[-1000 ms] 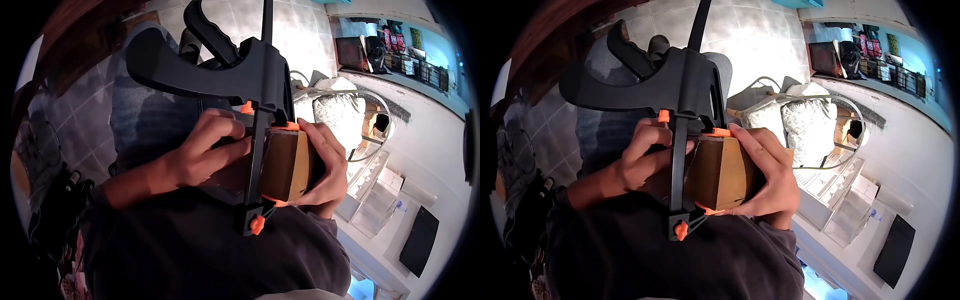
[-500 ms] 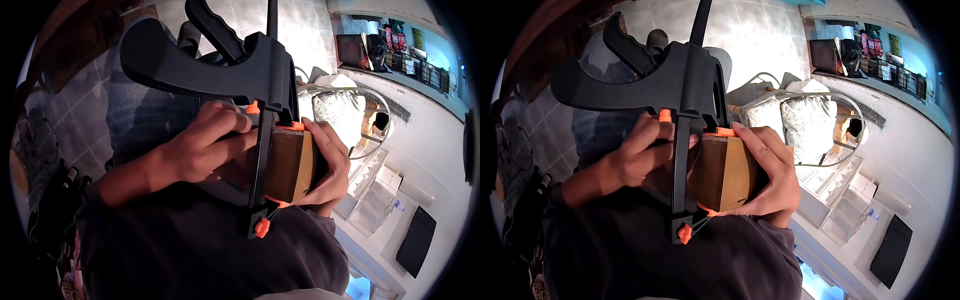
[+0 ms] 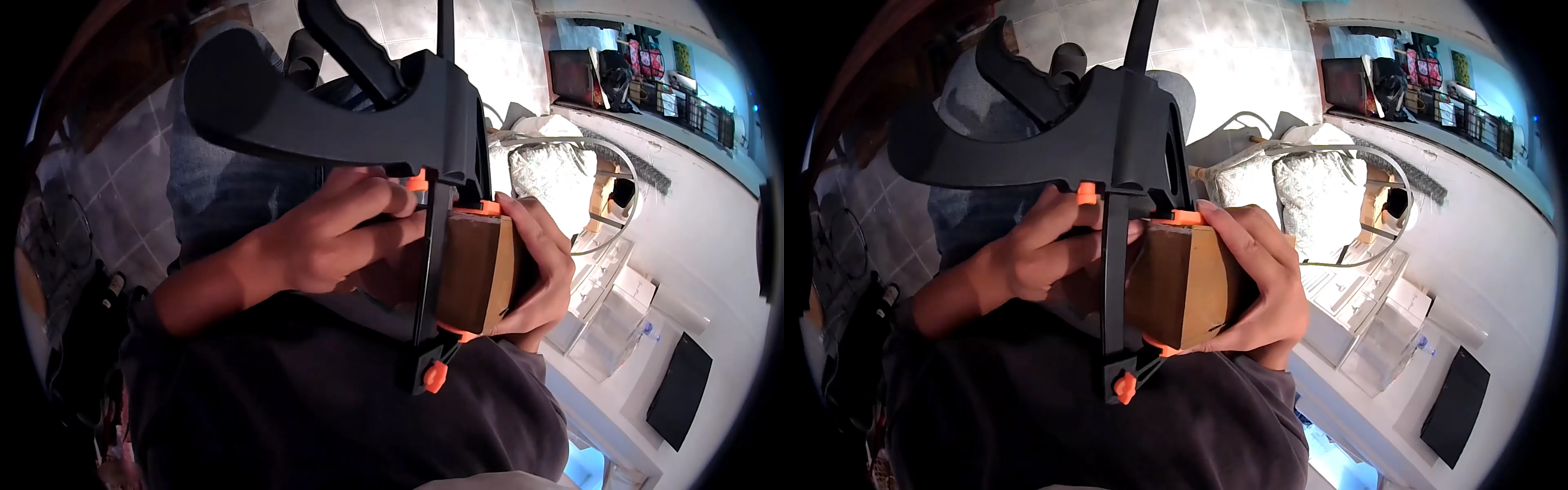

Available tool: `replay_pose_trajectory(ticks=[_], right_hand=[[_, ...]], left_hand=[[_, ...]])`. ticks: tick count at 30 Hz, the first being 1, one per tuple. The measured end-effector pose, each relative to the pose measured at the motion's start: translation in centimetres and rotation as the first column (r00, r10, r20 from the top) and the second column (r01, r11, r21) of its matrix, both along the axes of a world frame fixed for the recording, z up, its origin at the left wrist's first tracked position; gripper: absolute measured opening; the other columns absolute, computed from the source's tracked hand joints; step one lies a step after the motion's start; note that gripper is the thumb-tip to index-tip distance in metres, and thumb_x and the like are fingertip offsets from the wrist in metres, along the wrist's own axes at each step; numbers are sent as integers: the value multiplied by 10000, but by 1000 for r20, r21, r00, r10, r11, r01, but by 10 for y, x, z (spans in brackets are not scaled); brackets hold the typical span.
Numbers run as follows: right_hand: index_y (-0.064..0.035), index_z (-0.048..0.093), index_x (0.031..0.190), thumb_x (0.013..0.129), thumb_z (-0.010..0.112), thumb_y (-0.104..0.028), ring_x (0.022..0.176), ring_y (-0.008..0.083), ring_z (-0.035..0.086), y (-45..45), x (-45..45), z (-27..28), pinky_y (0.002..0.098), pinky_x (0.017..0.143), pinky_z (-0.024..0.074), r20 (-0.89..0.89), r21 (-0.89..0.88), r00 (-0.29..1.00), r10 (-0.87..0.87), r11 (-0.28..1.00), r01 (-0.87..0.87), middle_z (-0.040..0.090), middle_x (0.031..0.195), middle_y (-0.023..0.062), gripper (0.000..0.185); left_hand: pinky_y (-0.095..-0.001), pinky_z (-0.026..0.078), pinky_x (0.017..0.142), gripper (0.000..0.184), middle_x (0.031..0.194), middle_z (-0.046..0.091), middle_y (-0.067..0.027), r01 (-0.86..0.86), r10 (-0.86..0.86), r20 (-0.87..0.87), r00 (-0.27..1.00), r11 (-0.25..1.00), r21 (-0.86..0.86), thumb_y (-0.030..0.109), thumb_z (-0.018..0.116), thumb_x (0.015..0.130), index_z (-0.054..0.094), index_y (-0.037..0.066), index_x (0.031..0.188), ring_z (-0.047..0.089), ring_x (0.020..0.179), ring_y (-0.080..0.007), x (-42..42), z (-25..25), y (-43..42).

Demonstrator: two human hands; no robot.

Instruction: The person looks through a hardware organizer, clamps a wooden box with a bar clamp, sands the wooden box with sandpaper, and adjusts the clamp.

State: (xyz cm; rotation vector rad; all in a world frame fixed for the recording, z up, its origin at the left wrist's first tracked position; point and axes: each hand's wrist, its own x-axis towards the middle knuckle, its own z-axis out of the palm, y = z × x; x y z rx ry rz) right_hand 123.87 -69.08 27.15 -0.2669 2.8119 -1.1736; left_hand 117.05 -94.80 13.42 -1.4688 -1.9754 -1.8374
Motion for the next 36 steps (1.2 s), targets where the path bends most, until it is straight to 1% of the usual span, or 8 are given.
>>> replay_pose_trajectory(ticks=[8, 11, 17, 23, 26, 29, 32, 36], right_hand=[[120, 677, 1347, 427, 1029, -469, 891, 281, 709, -2, -5, 1, 356, 817, 533, -3, -15, 1000, -8, 1000, 8, 721, 1038, 175, 1148], [123, 669, 1359, 430, 1020, -469, 886, 279, 705, 1, -6, 0, 357, 820, 532, -6, -18, 1000, 22, 1000, -22, 718, 1036, 175, 1156], [126, 659, 1376, 430, 1020, -429, 930, 277, 698, -5, -8, 5, 363, 842, 532, 30, 3, 999, 40, 999, -41, 713, 1078, 180, 1156], [124, 655, 1385, 432, 1023, -455, 963, 290, 694, -3, -7, 6, 382, 862, 537, 41, 27, 998, 44, 999, -45, 710, 1118, 192, 1174], [112, 658, 1390, 425, 1028, -467, 971, 296, 695, -3, -11, 9, 384, 868, 539, 75, 39, 995, 61, 997, -64, 711, 1120, 190, 1185], [99, 665, 1390, 416, 1030, -476, 975, 299, 695, -8, -10, 10, 385, 870, 539, 83, 38, 995, 48, 998, -51, 712, 1118, 183, 1189], [94, 670, 1386, 414, 1031, -480, 973, 298, 694, -4, -9, 5, 387, 870, 538, 62, 11, 997, 41, 999, -42, 714, 1112, 177, 1186], [96, 671, 1383, 423, 1034, -481, 963, 294, 690, -4, -8, 9, 387, 866, 536, 102, 38, 994, 41, 998, -45, 715, 1101, 177, 1178]], left_hand=[[-412, 556, 876, 411, 1318, 688, -145, 50, -51, 53, 997, 999, 18, 57, 786, 896, 754, -9, 1300, 708, 1076, -303, 2, -6, 15], [-384, 476, 908, 217, 1113, 636, -82, -58, 56, 23, 998, 994, 95, 30, 780, 858, 786, -43, 1063, 604, 1015, -261, 4, 0, 17], [-374, 475, 886, 248, 1148, 656, -68, -41, 36, 63, 997, 995, 87, 27, 768, 895, 791, -34, 1133, 605, 1056, -245, 8, -4, 17], [-368, 484, 872, 384, 1155, 675, -66, 177, -222, 629, 745, 975, 135, 24, 785, 882, 773, -14, 1264, 618, 1004, -213, 4, 5, 17], [-384, 493, 887, 411, 1155, 686, -79, 258, -226, 471, 852, 966, -3, 51, 793, 878, 759, -29, 1280, 629, 1018, -222, 2, -12, 6], [-392, 494, 890, 399, 1178, 689, -100, 129, -132, 98, 986, 991, 41, 71, 777, 888, 757, -44, 1269, 649, 1047, -239, -2, -3, 14], [-414, 493, 896, 389, 1203, 693, -111, 100, -97, 136, 986, 995, -14, 72, 756, 904, 755, -42, 1276, 667, 1069, -276, 3, 0, 21], [-397, 485, 885, 374, 1232, 701, -108, 196, -224, 432, 874, 975, 108, 63, 738, 949, 745, -17, 1314, 672, 1048, -283, 0, -4, 15]])
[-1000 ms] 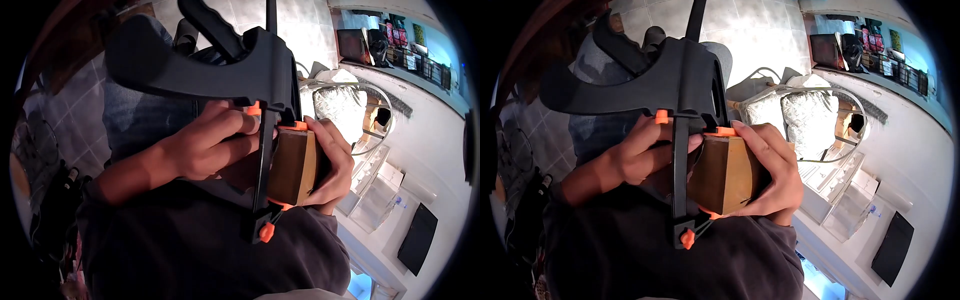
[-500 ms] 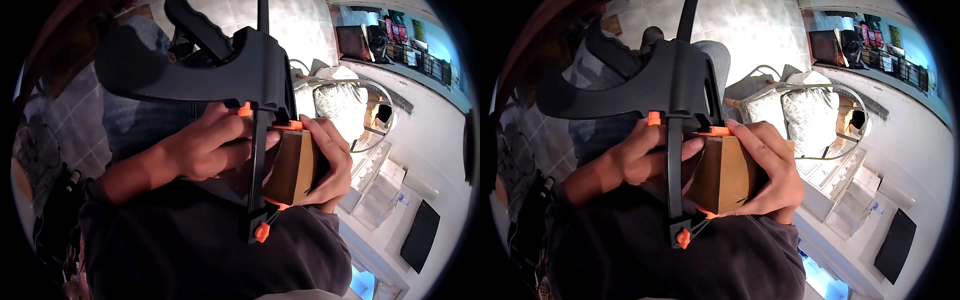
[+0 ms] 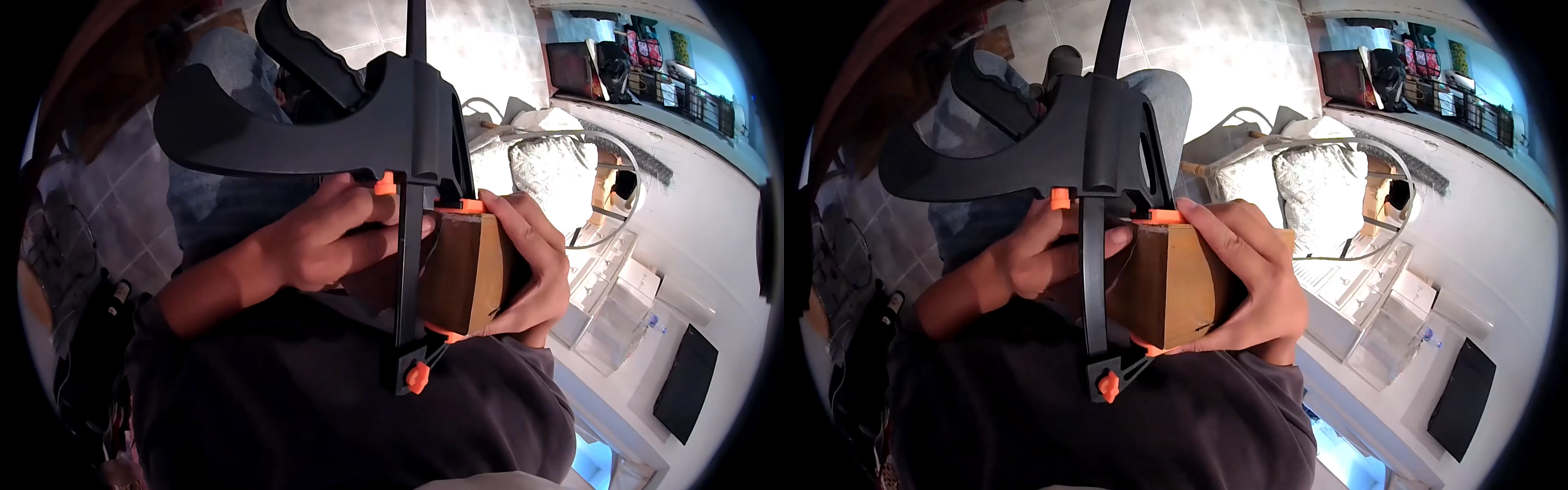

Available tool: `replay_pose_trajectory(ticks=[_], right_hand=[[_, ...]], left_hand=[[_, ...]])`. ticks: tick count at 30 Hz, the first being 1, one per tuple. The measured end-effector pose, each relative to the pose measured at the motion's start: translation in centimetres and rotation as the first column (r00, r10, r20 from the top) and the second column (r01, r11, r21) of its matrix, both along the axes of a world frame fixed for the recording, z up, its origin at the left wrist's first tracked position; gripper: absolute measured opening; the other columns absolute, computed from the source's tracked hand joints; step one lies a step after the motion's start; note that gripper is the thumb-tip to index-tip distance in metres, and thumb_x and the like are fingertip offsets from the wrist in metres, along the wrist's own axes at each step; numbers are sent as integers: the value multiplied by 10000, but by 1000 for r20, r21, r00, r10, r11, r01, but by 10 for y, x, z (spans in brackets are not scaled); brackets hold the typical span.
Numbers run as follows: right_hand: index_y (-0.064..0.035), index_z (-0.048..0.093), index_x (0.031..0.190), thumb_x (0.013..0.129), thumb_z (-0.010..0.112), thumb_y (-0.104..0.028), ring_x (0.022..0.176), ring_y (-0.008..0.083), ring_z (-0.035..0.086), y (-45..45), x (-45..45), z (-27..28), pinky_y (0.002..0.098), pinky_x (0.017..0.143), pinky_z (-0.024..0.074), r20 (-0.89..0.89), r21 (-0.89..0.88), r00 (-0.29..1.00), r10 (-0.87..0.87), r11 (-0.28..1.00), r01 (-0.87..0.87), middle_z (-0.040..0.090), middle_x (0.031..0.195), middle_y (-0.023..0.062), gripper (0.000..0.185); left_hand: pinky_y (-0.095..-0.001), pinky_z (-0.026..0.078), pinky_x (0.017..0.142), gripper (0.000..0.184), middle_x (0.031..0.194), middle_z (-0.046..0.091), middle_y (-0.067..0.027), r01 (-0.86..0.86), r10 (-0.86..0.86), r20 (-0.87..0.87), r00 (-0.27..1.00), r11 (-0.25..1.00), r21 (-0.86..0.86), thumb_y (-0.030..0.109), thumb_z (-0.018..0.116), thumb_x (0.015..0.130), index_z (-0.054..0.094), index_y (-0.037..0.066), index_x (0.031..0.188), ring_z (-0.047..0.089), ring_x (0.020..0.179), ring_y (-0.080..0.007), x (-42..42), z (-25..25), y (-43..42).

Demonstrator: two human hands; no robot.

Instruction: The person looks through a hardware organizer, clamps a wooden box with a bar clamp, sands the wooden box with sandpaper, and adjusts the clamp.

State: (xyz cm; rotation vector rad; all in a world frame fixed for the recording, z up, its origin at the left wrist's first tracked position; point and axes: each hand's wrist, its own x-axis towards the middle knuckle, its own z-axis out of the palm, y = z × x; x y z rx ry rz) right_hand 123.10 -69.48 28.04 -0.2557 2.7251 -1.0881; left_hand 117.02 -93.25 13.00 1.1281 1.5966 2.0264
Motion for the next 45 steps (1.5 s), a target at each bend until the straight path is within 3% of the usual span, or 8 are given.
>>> replay_pose_trajectory(ticks=[5, 12, 15, 25, 30, 31, 37, 45], right_hand=[[102, 670, 1380, 426, 1027, -474, 955, 294, 686, -5, 0, -3, 393, 860, 535, -81, -17, 997, -4, 1000, 3, 712, 1094, 181, 1171], [119, 664, 1379, 433, 1025, -458, 939, 290, 676, -2, -2, 1, 400, 848, 530, 6, -5, 1000, 29, 1000, -29, 705, 1081, 174, 1165], [115, 662, 1386, 442, 1025, -453, 931, 291, 670, -5, -2, 2, 405, 839, 528, -14, -17, 999, 37, 999, -38, 703, 1078, 163, 1160], [102, 666, 1389, 457, 1023, -469, 943, 305, 675, -8, -2, 2, 411, 853, 538, 30, -3, 1000, -9, 1000, 10, 704, 1104, 168, 1150], [99, 658, 1400, 442, 1034, -453, 934, 280, 666, -4, -5, 1, 403, 846, 528, -6, -4, 998, 67, 998, -67, 701, 1097, 155, 1168], [102, 656, 1401, 441, 1037, -453, 935, 279, 667, -4, -6, 1, 401, 847, 527, -2, -6, 999, 47, 999, -47, 702, 1094, 156, 1172], [115, 649, 1401, 446, 1039, -467, 943, 286, 676, 0, -9, -2, 395, 849, 530, 1, -14, 999, 54, 998, -54, 709, 1083, 166, 1184], [111, 645, 1410, 477, 1020, -479, 962, 302, 677, -2, -10, 1, 406, 852, 538, 9, -17, 997, 77, 997, -77, 706, 1108, 183, 1166]], left_hand=[[-381, 483, 877, 351, 1189, 701, -102, -3, 0, -41, 999, 997, -82, 55, 749, 951, 758, 4, 1298, 672, 1025, -279, 7, 3, 5], [-402, 490, 930, 360, 1114, 731, -154, -106, 114, -33, 993, 977, 186, 22, 745, 951, 738, 10, 1311, 669, 1081, -336, -3, 7, 0], [-427, 497, 953, 350, 1164, 720, -160, 211, -162, 473, 866, 976, -52, 32, 760, 953, 733, 0, 1301, 669, 1095, -338, -4, 26, -4], [-457, 491, 905, 296, 1232, 723, -140, -249, 247, -377, 893, 968, 44, 144, 701, 1042, 732, -35, 1276, 682, 1077, -299, 4, 2, -10], [-375, 503, 637, 353, 931, 578, -59, -335, 382, -161, 910, 906, 259, 61, 813, 953, 736, -25, 1287, 622, 760, -200, 3, 16, 17], [-369, 520, 675, 354, 965, 599, -70, -207, 214, -45, 976, 971, 124, 56, 814, 947, 744, -12, 1287, 643, 803, -209, 2, 24, 11], [-393, 565, 884, 393, 1245, 669, -180, -372, 331, -420, 845, 928, -17, 119, 769, 914, 769, 30, 1297, 705, 1080, -300, 3, 8, -10], [-392, 502, 853, 328, 1148, 653, -112, -426, 421, -326, 847, 903, 59, 62, 818, 914, 783, 8, 1237, 660, 1013, -268, 12, 14, 10]])
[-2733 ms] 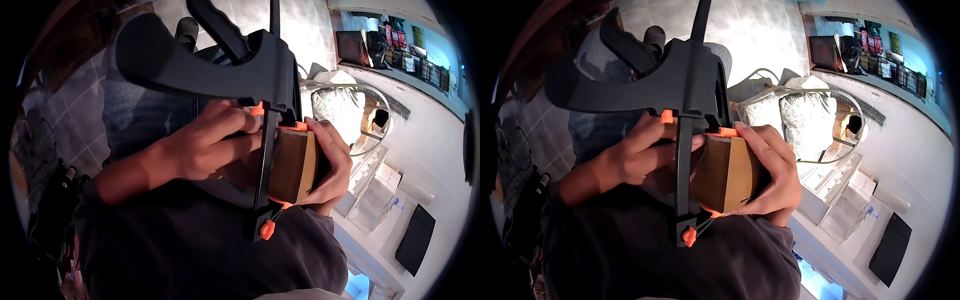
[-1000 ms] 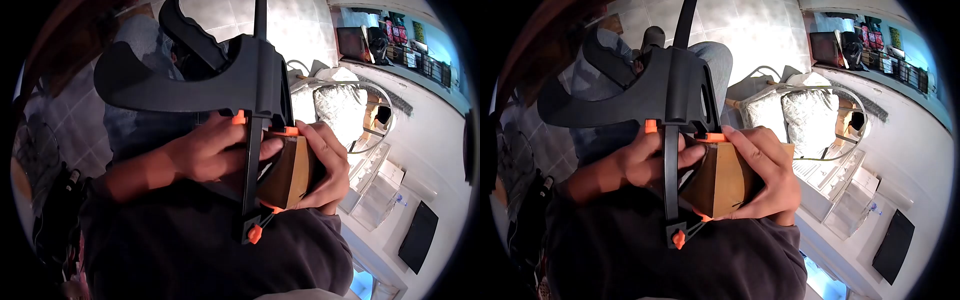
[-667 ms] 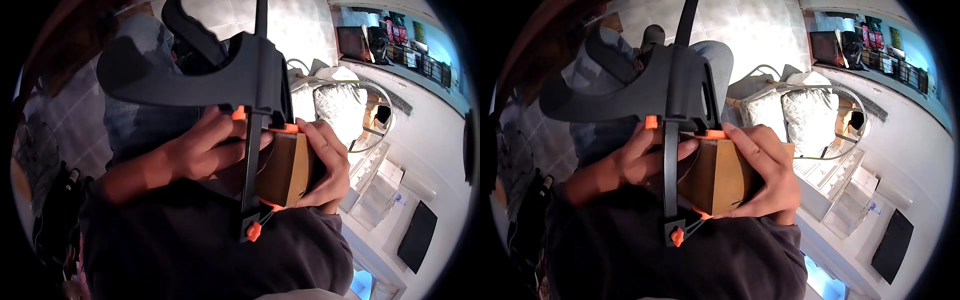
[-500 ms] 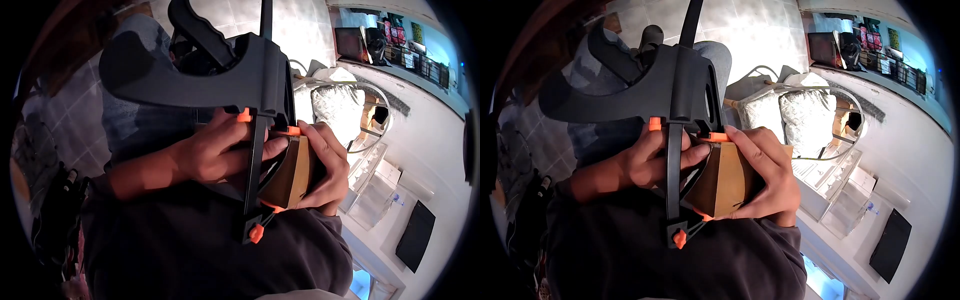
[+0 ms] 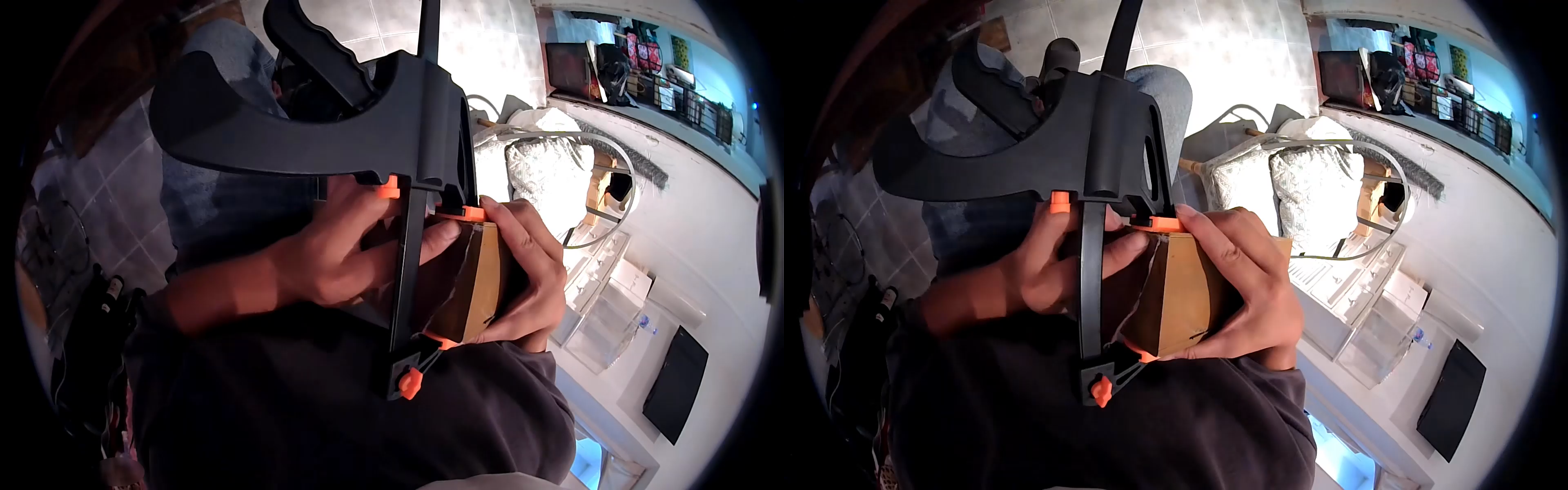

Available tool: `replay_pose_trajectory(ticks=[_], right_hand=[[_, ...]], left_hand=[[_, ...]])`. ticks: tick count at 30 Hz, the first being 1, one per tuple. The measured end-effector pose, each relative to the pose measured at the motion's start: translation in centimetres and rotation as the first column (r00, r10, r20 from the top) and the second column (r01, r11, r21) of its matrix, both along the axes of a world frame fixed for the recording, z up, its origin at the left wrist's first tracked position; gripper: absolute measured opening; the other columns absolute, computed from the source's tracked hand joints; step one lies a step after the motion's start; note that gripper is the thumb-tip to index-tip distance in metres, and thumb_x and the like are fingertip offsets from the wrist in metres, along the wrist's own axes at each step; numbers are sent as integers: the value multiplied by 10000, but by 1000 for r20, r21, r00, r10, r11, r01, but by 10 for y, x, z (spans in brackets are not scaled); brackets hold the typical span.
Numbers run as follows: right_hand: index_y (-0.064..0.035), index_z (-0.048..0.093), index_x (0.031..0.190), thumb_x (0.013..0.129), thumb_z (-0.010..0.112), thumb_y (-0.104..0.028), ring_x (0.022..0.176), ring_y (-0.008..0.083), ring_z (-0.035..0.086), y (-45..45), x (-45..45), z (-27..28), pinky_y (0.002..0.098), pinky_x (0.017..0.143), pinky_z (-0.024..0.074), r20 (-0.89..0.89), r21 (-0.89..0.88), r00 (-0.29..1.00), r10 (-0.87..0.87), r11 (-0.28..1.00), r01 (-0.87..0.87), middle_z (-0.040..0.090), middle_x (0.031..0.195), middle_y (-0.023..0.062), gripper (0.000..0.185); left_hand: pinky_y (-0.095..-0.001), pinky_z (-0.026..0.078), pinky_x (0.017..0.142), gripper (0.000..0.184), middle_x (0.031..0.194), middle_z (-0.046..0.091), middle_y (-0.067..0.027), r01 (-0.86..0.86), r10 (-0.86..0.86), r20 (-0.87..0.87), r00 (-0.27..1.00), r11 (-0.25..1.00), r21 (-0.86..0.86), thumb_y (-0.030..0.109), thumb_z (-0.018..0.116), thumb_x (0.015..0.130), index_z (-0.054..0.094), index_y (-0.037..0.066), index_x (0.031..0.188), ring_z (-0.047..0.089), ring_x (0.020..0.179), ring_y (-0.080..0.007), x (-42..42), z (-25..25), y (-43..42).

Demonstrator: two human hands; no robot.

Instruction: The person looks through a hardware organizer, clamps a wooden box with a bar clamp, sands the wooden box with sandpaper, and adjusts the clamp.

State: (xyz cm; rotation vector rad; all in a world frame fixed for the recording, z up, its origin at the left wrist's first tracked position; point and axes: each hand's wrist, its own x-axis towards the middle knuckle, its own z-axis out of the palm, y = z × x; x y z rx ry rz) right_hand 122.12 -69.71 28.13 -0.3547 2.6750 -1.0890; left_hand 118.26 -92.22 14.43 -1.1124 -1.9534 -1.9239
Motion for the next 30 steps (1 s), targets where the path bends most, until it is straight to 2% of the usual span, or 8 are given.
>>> replay_pose_trajectory(ticks=[1, 5, 8, 10, 21, 23, 25, 30], right_hand=[[111, 645, 1410, 477, 1020, -479, 962, 302, 677, 1, -1, -1, 406, 852, 538, -2, -1, 1000, 1, 1000, -1, 706, 1108, 183, 1166], [104, 646, 1412, 466, 1021, -479, 964, 305, 679, 3, 2, 0, 411, 860, 539, 16, -8, 1000, -20, 1000, 20, 706, 1117, 184, 1173], [100, 648, 1411, 458, 1021, -481, 963, 306, 682, 1, 2, 2, 408, 860, 541, 33, 17, 999, -39, 999, 38, 707, 1122, 185, 1177], [96, 652, 1409, 453, 1024, -482, 967, 307, 686, 0, 1, -1, 401, 858, 542, -2, 15, 999, -36, 999, 36, 707, 1123, 186, 1177], [113, 639, 1418, 491, 1018, -467, 965, 298, 675, 1, 2, 0, 406, 868, 537, 28, 30, 999, -28, 999, 27, 699, 1114, 173, 1157], [116, 642, 1411, 482, 1024, -467, 964, 296, 674, 2, 1, -2, 403, 869, 536, 32, -13, 999, 7, 1000, -7, 701, 1116, 167, 1162], [118, 647, 1404, 477, 1026, -461, 965, 298, 675, -3, 3, 0, 403, 871, 538, 31, -4, 999, -22, 1000, 22, 705, 1127, 171, 1157], [104, 653, 1405, 477, 1033, -451, 970, 296, 676, -9, 1, 4, 406, 877, 539, 30, 3, 999, -25, 1000, 25, 710, 1130, 171, 1146]], left_hand=[[-430, 438, 868, 257, 1110, 661, -89, -4, 1, 66, 998, 999, 43, 83, 814, 936, 798, 3, 1180, 639, 1014, -273, 3, 0, 3], [-428, 438, 864, 233, 1142, 655, -87, -12, -9, 165, 986, 992, 127, 87, 830, 903, 812, 7, 1121, 641, 1021, -275, 3, 2, 6], [-338, 562, 857, 420, 1217, 613, -109, 41, -42, -38, 998, 999, -20, 22, 829, 899, 746, -30, 1307, 647, 1033, -236, 0, -4, -12], [-391, 433, 857, 234, 1062, 612, -53, 31, -28, 54, 998, 997, -69, 66, 829, 843, 816, 11, 1070, 611, 970, -225, 4, -17, -18], [-396, 430, 857, 364, 1098, 641, -61, 38, -38, 70, 997, 999, 9, 91, 792, 879, 795, 8, 1233, 625, 995, -227, 2, 3, -4], [-391, 430, 840, 345, 1059, 625, -57, 12, -18, 90, 996, 998, 59, 95, 791, 868, 802, 2, 1201, 615, 939, -220, 6, -4, -7], [-390, 425, 838, 334, 1078, 626, -57, 28, -19, 81, 996, 995, -100, 92, 793, 856, 803, 1, 1177, 614, 952, -213, 7, -16, -22], [-427, 429, 881, 367, 1154, 639, -84, 57, -55, 71, 996, 998, -23, 114, 816, 872, 791, 14, 1224, 622, 1046, -266, 9, -9, -14]])
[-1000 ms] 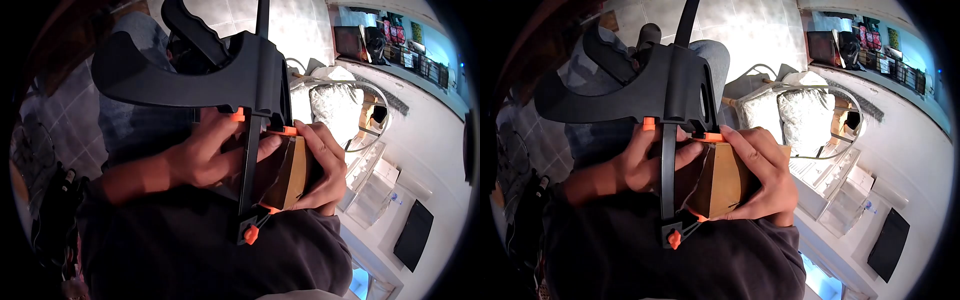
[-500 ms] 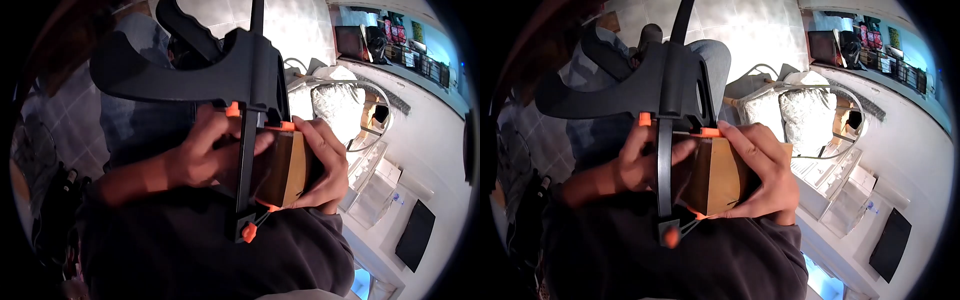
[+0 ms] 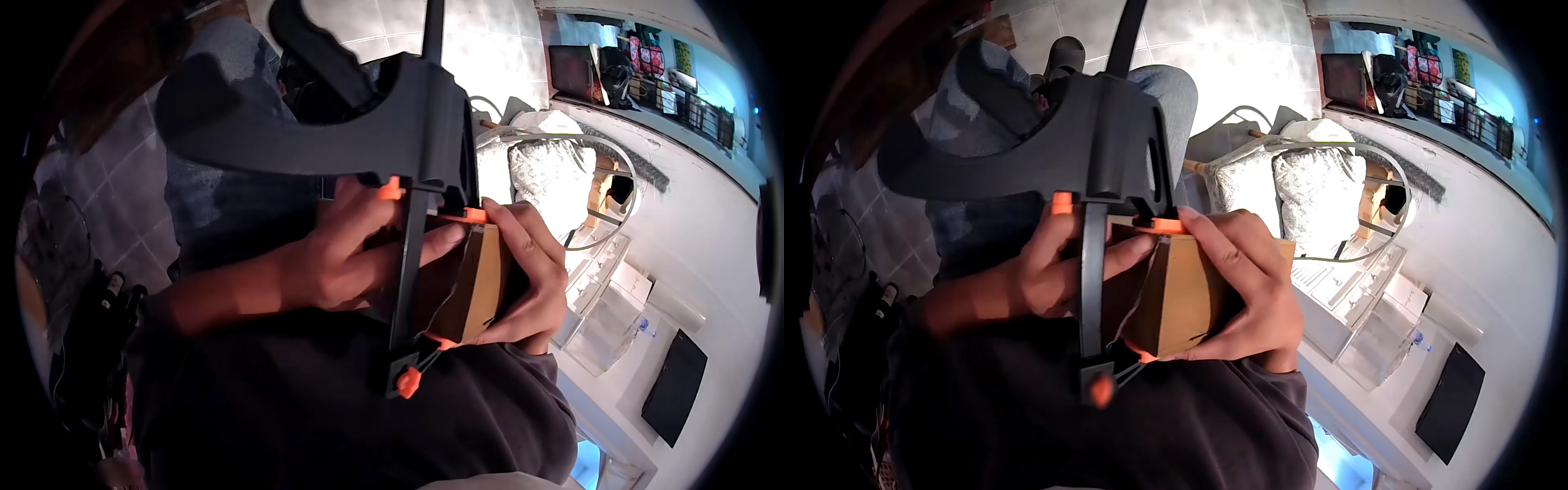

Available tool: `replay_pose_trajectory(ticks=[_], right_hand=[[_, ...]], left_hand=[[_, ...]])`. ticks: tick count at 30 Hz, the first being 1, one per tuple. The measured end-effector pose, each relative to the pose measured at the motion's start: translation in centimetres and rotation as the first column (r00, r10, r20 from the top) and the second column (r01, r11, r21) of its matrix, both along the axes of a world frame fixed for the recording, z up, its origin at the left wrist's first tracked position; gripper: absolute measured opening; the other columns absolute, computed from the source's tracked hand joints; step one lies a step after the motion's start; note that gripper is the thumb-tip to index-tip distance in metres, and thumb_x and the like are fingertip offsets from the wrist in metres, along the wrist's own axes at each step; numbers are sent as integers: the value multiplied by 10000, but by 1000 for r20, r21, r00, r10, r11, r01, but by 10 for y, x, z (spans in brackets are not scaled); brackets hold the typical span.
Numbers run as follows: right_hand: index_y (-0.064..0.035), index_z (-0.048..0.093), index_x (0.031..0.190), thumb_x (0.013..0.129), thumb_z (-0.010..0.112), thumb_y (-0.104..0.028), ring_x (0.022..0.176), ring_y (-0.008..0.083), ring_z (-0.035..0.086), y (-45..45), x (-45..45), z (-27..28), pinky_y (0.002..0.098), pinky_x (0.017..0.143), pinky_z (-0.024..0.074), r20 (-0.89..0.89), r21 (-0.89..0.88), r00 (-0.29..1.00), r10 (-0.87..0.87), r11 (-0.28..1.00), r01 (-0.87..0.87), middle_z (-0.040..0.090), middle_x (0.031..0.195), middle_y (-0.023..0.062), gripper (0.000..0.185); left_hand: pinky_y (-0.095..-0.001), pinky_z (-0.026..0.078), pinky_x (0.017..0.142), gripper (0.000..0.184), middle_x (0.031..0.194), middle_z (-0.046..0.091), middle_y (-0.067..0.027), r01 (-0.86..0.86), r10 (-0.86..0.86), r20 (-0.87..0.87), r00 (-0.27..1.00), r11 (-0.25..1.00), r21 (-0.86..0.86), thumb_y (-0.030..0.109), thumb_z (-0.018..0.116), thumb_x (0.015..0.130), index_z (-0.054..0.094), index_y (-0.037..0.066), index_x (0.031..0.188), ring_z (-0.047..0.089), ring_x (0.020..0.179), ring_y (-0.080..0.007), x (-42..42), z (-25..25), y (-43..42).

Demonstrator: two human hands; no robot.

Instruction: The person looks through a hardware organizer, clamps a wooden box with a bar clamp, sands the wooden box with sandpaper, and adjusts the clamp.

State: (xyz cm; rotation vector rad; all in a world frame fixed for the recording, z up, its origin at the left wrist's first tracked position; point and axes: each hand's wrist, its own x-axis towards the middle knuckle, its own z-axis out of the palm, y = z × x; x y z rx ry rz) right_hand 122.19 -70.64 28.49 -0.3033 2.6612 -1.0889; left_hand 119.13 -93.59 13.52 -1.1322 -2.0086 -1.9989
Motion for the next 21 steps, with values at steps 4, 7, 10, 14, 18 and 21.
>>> replay_pose_trajectory(ticks=[4, 7, 10, 14, 18, 21], right_hand=[[95, 659, 1405, 466, 1035, -446, 966, 290, 672, 5, 2, -2, 406, 874, 538, 12, 0, 1000, -7, 1000, 7, 708, 1123, 161, 1147], [95, 660, 1404, 451, 1035, -450, 961, 289, 671, 1, 4, 0, 402, 871, 537, 22, 54, 999, -46, 998, 44, 706, 1106, 152, 1160], [101, 665, 1394, 447, 1035, -448, 921, 273, 672, -2, 8, 1, 390, 842, 539, 9, 41, 999, -45, 998, 44, 705, 1076, 143, 1155], [105, 669, 1389, 418, 1036, -444, 892, 250, 672, 7, 6, -5, 352, 827, 537, -53, 23, 998, -15, 1000, 16, 710, 1072, 143, 1175], [113, 668, 1385, 385, 1020, -500, 884, 246, 669, 7, 6, -6, 345, 823, 527, -55, 27, 993, -107, 994, 109, 714, 1054, 150, 1225], [125, 670, 1372, 363, 999, -527, 882, 251, 666, 21, 8, -11, 349, 806, 515, -61, -53, 990, -125, 991, 122, 711, 1024, 160, 1246]], left_hand=[[-455, 435, 911, 417, 1160, 639, -92, 24, -25, 18, 1000, 997, 67, 128, 824, 860, 784, 13, 1259, 627, 1067, -294, -2, -2, -1], [-448, 443, 911, 417, 1109, 615, -85, -37, 35, -69, 997, 999, -40, 133, 813, 835, 781, -10, 1225, 612, 1028, -284, -10, -4, -10], [-417, 441, 883, 376, 1060, 576, -80, -15, 16, -36, 999, 1000, 21, 116, 793, 817, 783, -19, 1168, 581, 976, -262, -4, 4, -5], [-408, 438, 874, 435, 1060, 561, -84, -4, 5, -21, 1000, 999, 41, 115, 791, 778, 782, -18, 1192, 571, 974, -253, -2, -4, -4], [-408, 434, 852, 399, 1018, 564, -69, -4, 0, -44, 999, 997, -79, 102, 797, 789, 790, -11, 1171, 575, 924, -226, -10, -12, -20], [-387, 435, 826, 367, 956, 565, -51, -155, 154, -33, 987, 988, -22, 109, 767, 830, 790, 0, 1180, 576, 856, -211, -5, -21, -11]])
